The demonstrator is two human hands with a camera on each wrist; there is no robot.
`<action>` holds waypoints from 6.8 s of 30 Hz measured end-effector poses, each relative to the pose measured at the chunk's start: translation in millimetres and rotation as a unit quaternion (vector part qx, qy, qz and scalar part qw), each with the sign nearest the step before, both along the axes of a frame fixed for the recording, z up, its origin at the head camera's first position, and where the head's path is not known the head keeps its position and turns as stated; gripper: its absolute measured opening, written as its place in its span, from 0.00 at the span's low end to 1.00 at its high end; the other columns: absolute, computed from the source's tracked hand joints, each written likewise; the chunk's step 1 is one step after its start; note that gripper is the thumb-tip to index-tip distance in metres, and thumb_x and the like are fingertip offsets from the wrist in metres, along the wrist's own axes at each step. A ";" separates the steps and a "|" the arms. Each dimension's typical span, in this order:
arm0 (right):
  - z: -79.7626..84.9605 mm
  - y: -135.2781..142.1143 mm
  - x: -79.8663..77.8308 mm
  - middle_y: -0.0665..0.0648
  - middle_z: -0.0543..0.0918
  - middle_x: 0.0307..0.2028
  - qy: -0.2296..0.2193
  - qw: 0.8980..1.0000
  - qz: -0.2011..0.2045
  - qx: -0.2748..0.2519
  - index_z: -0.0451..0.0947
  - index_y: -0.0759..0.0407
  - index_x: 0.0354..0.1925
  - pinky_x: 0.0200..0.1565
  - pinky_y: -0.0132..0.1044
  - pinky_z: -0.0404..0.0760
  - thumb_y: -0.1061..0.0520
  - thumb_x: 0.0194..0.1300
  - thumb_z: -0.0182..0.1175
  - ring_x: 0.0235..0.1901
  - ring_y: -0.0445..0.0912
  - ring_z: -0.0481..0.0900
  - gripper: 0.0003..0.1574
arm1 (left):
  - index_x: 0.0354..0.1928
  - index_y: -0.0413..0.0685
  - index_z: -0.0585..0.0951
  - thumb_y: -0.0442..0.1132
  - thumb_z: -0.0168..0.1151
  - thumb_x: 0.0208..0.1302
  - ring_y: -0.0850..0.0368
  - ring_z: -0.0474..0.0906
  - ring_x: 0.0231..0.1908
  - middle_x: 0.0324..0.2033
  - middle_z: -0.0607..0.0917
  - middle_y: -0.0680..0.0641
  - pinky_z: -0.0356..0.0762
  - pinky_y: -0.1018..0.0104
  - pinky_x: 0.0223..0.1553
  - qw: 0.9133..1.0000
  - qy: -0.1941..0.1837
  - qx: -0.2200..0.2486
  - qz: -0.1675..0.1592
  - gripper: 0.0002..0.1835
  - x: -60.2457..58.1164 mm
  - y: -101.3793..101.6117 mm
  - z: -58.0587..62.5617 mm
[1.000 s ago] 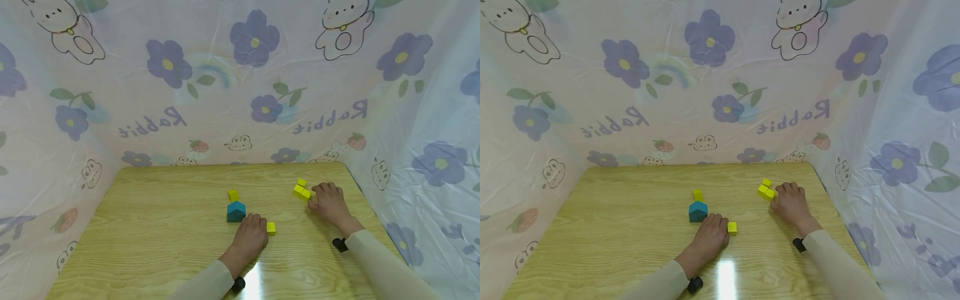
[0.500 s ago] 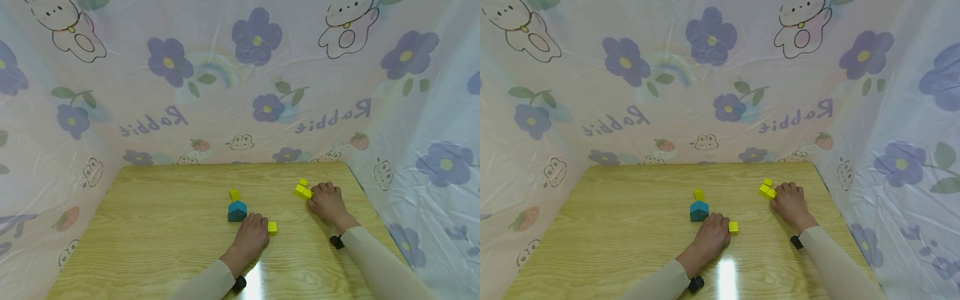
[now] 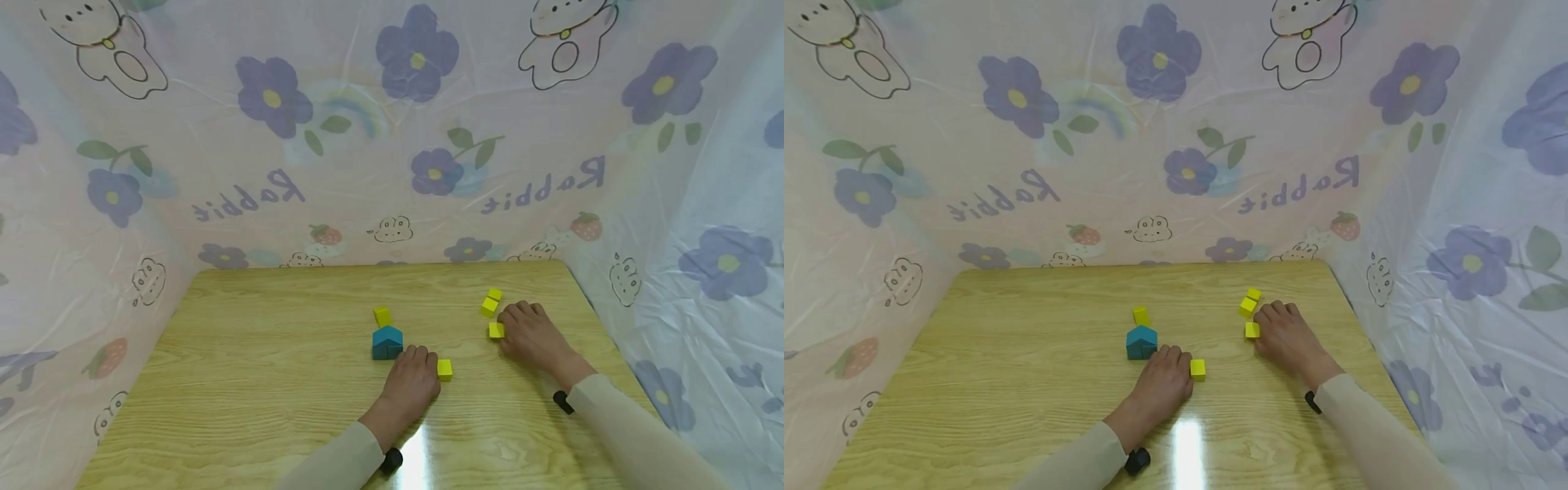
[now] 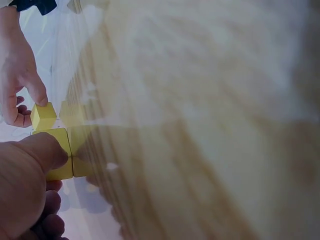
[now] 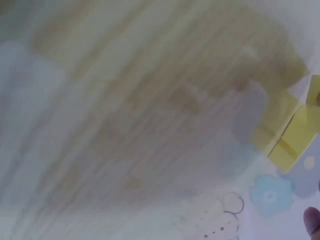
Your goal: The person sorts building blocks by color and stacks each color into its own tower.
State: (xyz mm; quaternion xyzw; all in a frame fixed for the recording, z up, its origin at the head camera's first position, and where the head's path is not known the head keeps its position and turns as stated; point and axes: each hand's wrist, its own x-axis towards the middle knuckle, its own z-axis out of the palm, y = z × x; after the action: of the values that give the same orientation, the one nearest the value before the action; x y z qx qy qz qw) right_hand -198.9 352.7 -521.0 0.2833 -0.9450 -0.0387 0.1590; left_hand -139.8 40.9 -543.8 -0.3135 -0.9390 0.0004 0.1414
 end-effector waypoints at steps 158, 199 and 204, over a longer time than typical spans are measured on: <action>18.7 -94.9 38.4 0.50 0.81 0.44 -0.002 0.988 0.138 -0.063 0.80 0.54 0.46 0.48 0.45 0.71 0.47 0.59 0.74 0.47 0.49 0.74 0.20 | 0.44 0.49 0.80 0.49 0.65 0.69 0.57 0.66 0.34 0.32 0.74 0.53 0.60 0.66 0.36 1.000 -0.004 0.007 0.013 0.12 -1.3 1.3 6.2; 7.7 -10.8 -52.6 0.69 0.78 0.56 -0.085 0.981 -0.170 -0.047 0.76 0.68 0.62 0.58 0.67 0.68 0.49 0.75 0.61 0.57 0.67 0.70 0.29 | 0.46 0.48 0.80 0.51 0.66 0.71 0.56 0.68 0.36 0.35 0.76 0.52 0.66 0.66 0.39 1.000 0.000 0.010 0.002 0.14 3.8 -0.4 7.7; 4.2 -12.5 -56.5 0.68 0.79 0.53 -0.089 0.979 -0.175 -0.044 0.78 0.69 0.59 0.55 0.67 0.68 0.50 0.75 0.59 0.53 0.65 0.71 0.25 | 0.47 0.48 0.80 0.50 0.65 0.71 0.56 0.68 0.37 0.35 0.76 0.52 0.66 0.66 0.39 1.000 -0.010 0.010 0.003 0.14 2.8 0.2 7.5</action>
State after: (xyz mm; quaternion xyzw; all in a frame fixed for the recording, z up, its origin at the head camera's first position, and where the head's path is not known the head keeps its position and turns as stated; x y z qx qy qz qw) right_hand -255.4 340.2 -516.8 0.1083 -0.9911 0.0007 0.0770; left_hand -137.0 41.1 -536.3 -0.3092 -0.9412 -0.0120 0.1354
